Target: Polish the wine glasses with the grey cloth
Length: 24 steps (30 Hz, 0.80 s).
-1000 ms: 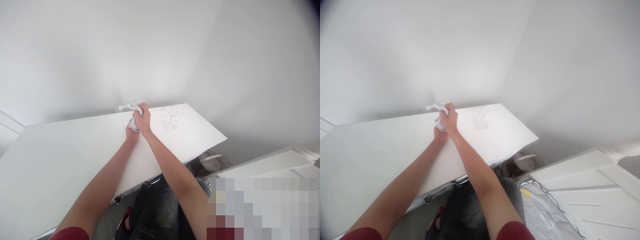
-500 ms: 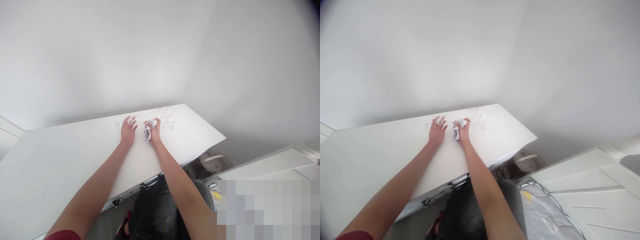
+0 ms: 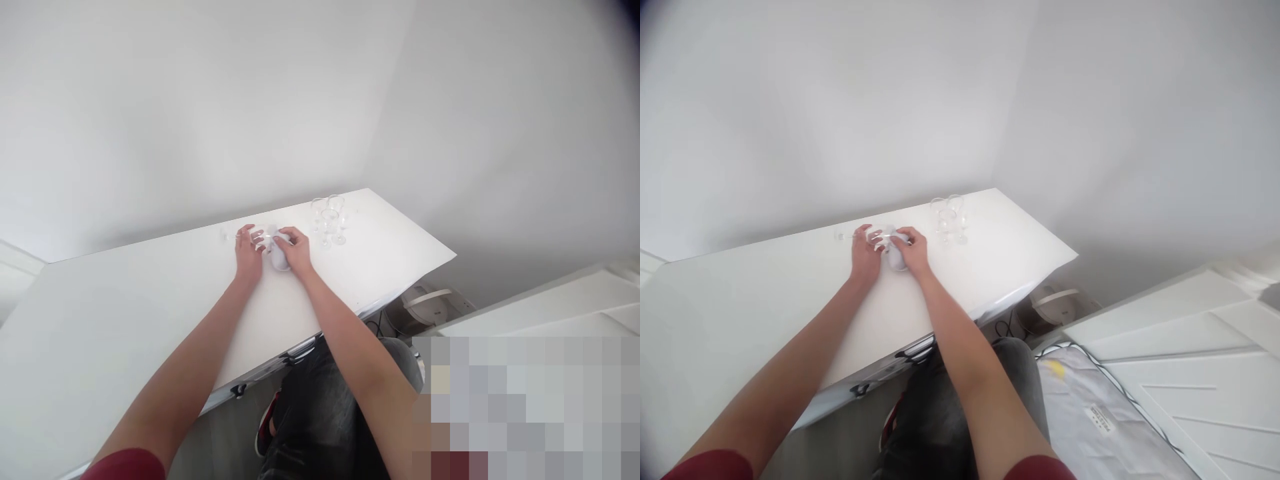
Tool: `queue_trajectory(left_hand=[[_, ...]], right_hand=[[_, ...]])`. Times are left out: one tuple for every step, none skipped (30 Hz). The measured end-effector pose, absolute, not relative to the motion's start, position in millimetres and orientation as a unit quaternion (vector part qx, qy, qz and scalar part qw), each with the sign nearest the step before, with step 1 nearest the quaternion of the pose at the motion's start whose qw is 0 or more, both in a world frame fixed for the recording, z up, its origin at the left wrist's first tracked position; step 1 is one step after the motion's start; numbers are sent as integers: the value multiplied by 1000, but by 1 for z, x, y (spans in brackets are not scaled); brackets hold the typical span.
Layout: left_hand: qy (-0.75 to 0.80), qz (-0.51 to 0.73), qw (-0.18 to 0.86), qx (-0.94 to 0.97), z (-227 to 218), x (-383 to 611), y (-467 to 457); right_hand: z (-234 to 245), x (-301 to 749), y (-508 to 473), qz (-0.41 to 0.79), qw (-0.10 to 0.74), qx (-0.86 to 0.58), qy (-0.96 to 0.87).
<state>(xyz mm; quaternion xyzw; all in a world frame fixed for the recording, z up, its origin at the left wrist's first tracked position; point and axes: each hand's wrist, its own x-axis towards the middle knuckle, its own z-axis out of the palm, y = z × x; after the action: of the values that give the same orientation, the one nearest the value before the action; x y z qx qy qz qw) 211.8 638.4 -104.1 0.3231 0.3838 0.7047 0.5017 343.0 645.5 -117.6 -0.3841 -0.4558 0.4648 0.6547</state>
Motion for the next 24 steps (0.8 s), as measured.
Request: queue_trajectory(left_hand=[[377, 707, 503, 323, -105, 211, 640], [366, 711, 505, 323, -106, 211, 642], [351, 714, 508, 329, -107, 211, 643], [333, 715, 514, 338, -108, 210, 644], [316, 718, 517, 343, -109, 209, 645], [299, 723, 518, 344, -110, 208, 646], [285, 731, 518, 340, -111, 207, 646], [275, 740, 517, 331, -111, 206, 647], [269, 747, 517, 321, -112, 205, 647], [265, 750, 519, 312, -113, 204, 648], [264, 751, 523, 306, -114, 203, 648], [264, 750, 526, 302, -115, 203, 649], [266, 748, 528, 302, -115, 204, 650], [267, 747, 529, 303, -116, 204, 650], [267, 746, 528, 306, -115, 205, 650], [266, 743, 528, 312, -114, 205, 650], [265, 740, 529, 321, -113, 205, 649], [263, 735, 531, 329, -111, 205, 648], [262, 728, 536, 337, -109, 205, 646], [262, 720, 542, 344, -106, 205, 644], [262, 712, 550, 348, -104, 205, 642], [262, 706, 558, 350, -102, 205, 640], [260, 701, 564, 350, -100, 205, 638], [258, 699, 567, 351, -98, 205, 636]], right_hand=[[-118, 342, 645, 460, 653, -388, -460], [-117, 342, 644, 463, 648, -387, -465], [-117, 342, 643, 474, 634, -380, -478], [-115, 342, 641, 492, 613, -362, -501], [-114, 343, 638, 510, 590, -340, -526], [-111, 344, 636, 524, 563, -316, -556], [-109, 345, 634, 529, 539, -294, -585], [-108, 346, 632, 526, 521, -280, -612], [-106, 347, 631, 515, 511, -273, -632], [-105, 347, 630, 501, 508, -273, -645], [-104, 347, 629, 488, 514, -280, -648], [-104, 347, 629, 479, 525, -290, -641], [-103, 347, 629, 479, 537, -301, -625], [-103, 347, 628, 488, 546, -311, -606], [-103, 346, 627, 504, 548, -320, -586], [-102, 346, 626, 525, 544, -326, -568], [-102, 347, 625, 549, 537, -329, -550], [-102, 347, 624, 573, 528, -327, -535], [-102, 348, 623, 595, 519, -323, -522], [-101, 350, 622, 617, 512, -314, -508], [-101, 351, 621, 638, 507, -301, -495], [-101, 353, 620, 658, 503, -284, -484], [-100, 354, 619, 674, 500, -266, -475], [-99, 355, 617, 684, 500, -250, -469]])
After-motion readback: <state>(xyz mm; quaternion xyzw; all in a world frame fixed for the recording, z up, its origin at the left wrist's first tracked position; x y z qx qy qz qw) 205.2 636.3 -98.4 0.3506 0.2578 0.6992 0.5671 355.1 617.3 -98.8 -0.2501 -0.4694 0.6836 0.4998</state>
